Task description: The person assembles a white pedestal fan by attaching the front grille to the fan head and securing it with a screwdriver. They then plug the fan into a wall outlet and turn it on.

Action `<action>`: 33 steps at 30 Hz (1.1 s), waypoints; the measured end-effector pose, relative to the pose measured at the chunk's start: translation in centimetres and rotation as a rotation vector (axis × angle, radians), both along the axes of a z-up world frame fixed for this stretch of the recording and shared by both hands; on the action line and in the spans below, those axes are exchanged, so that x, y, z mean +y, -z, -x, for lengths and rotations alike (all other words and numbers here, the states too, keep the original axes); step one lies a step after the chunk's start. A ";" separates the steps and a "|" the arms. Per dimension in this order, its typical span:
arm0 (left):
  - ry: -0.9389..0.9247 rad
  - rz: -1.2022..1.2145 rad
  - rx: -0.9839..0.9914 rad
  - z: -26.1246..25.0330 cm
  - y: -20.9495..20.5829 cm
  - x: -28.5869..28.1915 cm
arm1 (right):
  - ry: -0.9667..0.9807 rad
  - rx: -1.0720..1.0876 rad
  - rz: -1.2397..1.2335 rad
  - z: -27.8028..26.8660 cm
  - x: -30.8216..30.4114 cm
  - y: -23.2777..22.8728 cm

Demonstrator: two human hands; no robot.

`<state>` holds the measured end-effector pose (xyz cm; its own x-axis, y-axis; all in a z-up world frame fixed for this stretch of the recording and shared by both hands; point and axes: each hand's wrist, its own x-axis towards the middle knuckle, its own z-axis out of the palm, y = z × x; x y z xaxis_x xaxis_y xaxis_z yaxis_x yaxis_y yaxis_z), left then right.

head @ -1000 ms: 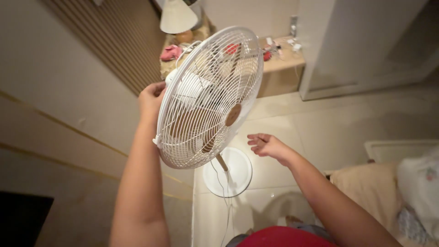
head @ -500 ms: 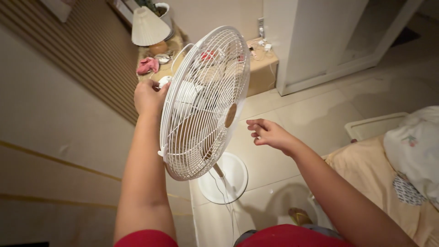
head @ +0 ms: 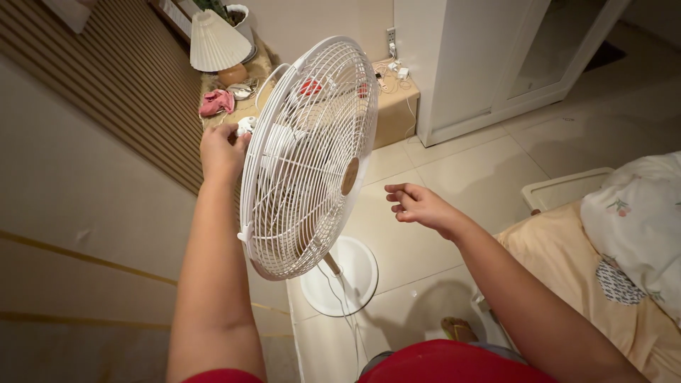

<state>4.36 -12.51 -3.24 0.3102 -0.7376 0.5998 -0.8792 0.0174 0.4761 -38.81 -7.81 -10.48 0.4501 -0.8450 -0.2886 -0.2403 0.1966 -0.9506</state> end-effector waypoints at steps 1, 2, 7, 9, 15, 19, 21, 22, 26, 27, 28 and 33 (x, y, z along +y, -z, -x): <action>0.009 0.021 -0.002 -0.1 0.0 0.1 | 0.005 0.002 -0.003 -0.1 0.1 -0.1; 0.005 0.016 0.006 -0.2 0.0 0.1 | 0.009 0.004 -0.006 -0.3 0.0 -0.2; 0.006 0.007 0.057 -0.2 0.5 0.0 | 0.000 0.006 -0.002 -0.7 0.0 -0.1; 0.007 0.018 0.063 -0.2 0.8 0.1 | 0.000 0.007 -0.006 -0.8 0.0 0.1; 0.002 0.099 -0.011 -0.2 1.2 0.0 | -0.026 -0.006 0.009 -1.2 -0.4 0.1; 0.032 0.135 0.056 -0.5 2.1 0.1 | -0.028 -0.032 -0.004 -1.5 -0.8 0.3; 0.040 0.162 0.041 -0.7 2.5 -0.1 | -0.043 -0.063 0.001 -1.4 -1.0 0.5; 0.047 0.175 0.033 -0.9 2.7 -0.3 | -0.048 -0.088 0.000 -1.3 -1.1 0.5; 0.036 0.124 0.059 -1.8 3.3 -1.1 | -0.083 -0.122 0.036 -1.2 -1.1 0.6; 0.038 0.113 0.043 -2.1 3.4 -1.3 | -0.057 -0.117 0.007 -1.4 -1.2 0.6; 0.039 0.103 0.028 -2.3 3.5 -1.5 | -0.033 -0.112 -0.023 -1.5 -1.1 0.6; 0.013 0.021 -0.026 -3.0 3.2 -1.9 | 0.008 -0.091 -0.049 -1.4 -0.9 0.0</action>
<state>7.35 -14.43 -6.44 0.2850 -0.7285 0.6230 -0.8910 0.0383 0.4524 -37.45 -8.68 -10.51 0.4694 -0.8346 -0.2883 -0.1518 0.2453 -0.9575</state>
